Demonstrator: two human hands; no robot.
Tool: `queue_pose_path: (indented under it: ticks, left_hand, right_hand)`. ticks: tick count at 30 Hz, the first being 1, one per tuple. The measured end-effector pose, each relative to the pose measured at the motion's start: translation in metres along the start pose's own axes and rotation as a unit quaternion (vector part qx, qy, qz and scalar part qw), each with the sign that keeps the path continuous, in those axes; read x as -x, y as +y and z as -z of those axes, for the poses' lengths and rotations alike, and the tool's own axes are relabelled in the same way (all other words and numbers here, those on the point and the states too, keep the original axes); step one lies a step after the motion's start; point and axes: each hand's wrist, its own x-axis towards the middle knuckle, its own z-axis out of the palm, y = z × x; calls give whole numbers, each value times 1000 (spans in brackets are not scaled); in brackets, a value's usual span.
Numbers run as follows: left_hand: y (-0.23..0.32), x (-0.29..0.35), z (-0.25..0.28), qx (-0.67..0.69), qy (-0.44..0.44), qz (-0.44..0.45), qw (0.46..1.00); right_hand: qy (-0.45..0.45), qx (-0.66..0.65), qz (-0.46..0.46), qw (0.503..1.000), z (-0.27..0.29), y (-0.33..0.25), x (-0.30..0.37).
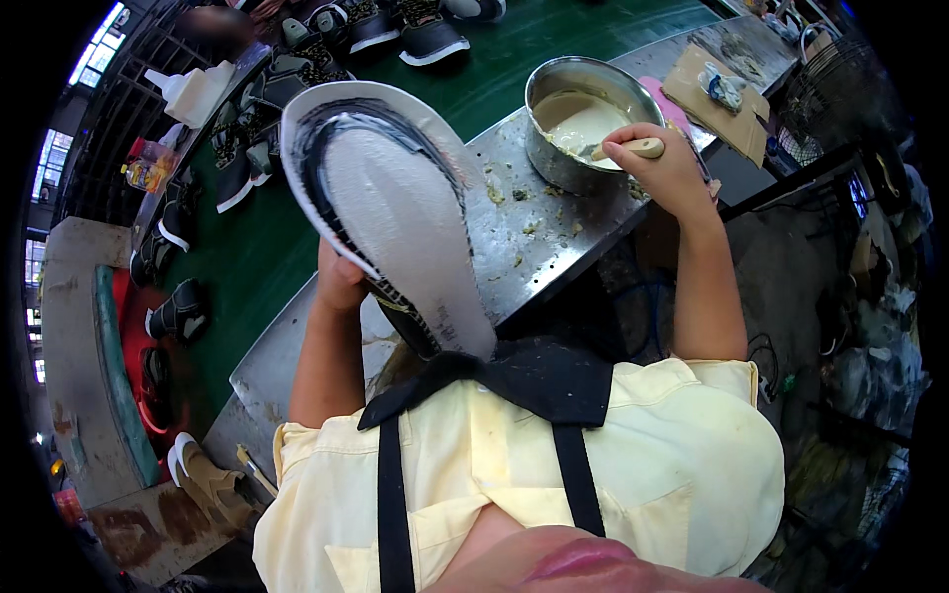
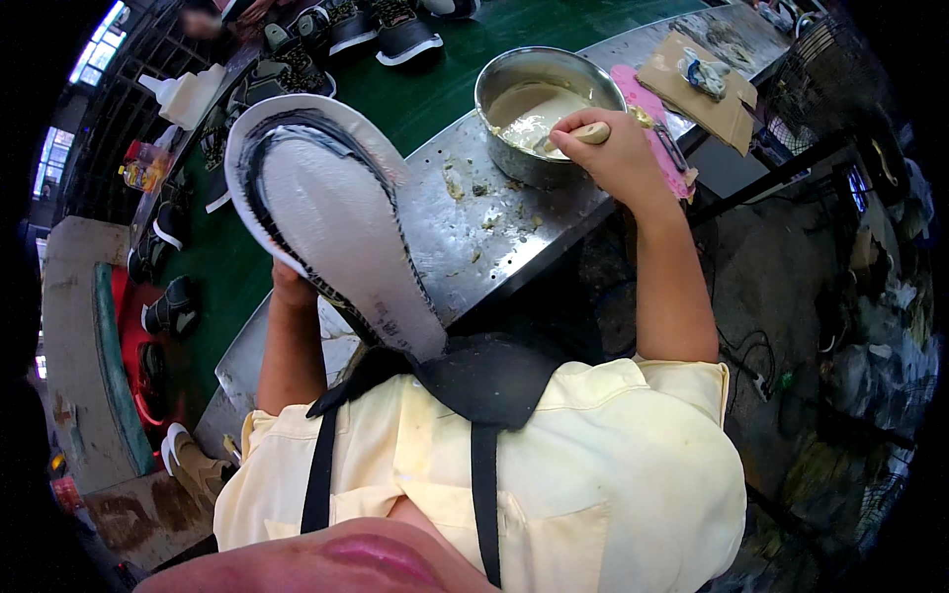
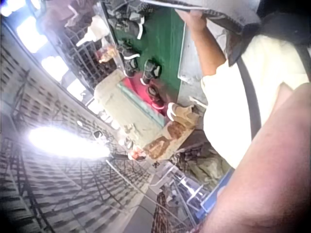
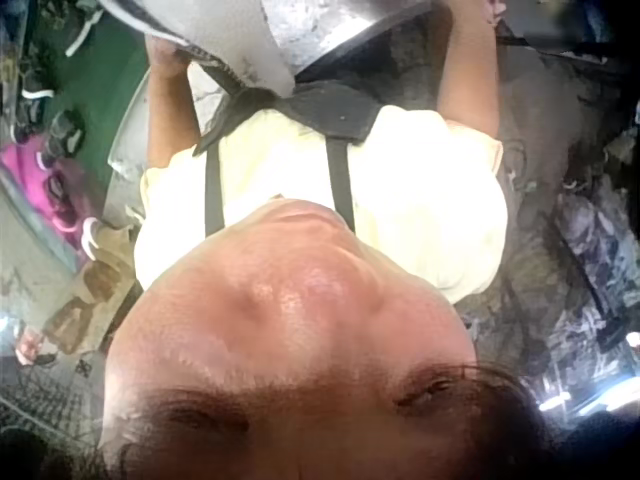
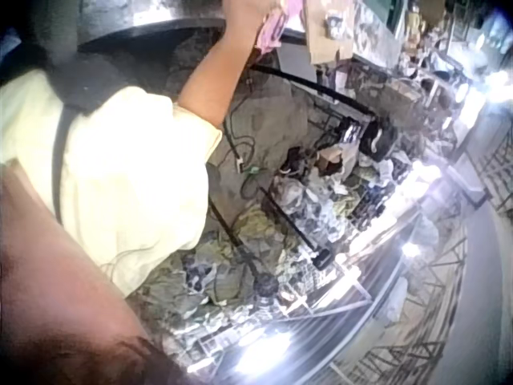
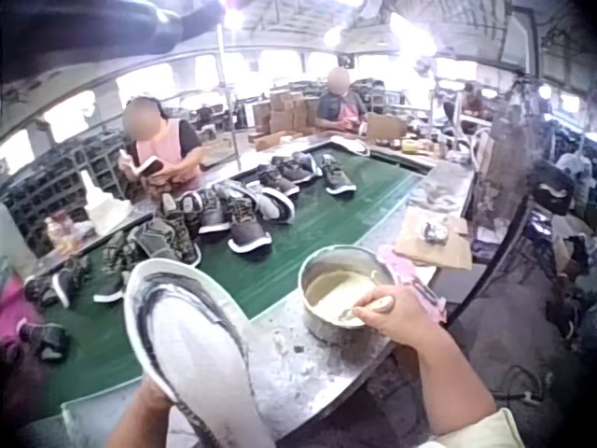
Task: The person applies glue to the bottom of shoes using a brush and then places the shoes back onto the conveyor belt.
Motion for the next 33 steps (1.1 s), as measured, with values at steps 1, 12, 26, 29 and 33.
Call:
queue_pose_path:
  ticks: [1,12,26,29,33]
  left_hand:
    - [-4,1,4,48,11,17,999]
    - [-3,-5,5,104,6,-18,994]
    - [0,-7,-1,107,-13,-19,994]
    - [6,-9,-7,94,-36,-28,995]
    - [12,-11,-13,69,-53,-37,996]
  right_hand:
    - [15,-11,6,1000,-1,-2,-2]
    - [182,-134,-39,973,-8,-3,-32]
    - [137,-277,-76,948,13,7,-48]
    - [167,-405,-23,899,14,-18,-35]
    - [132,-485,123,856,-13,-91,-6]
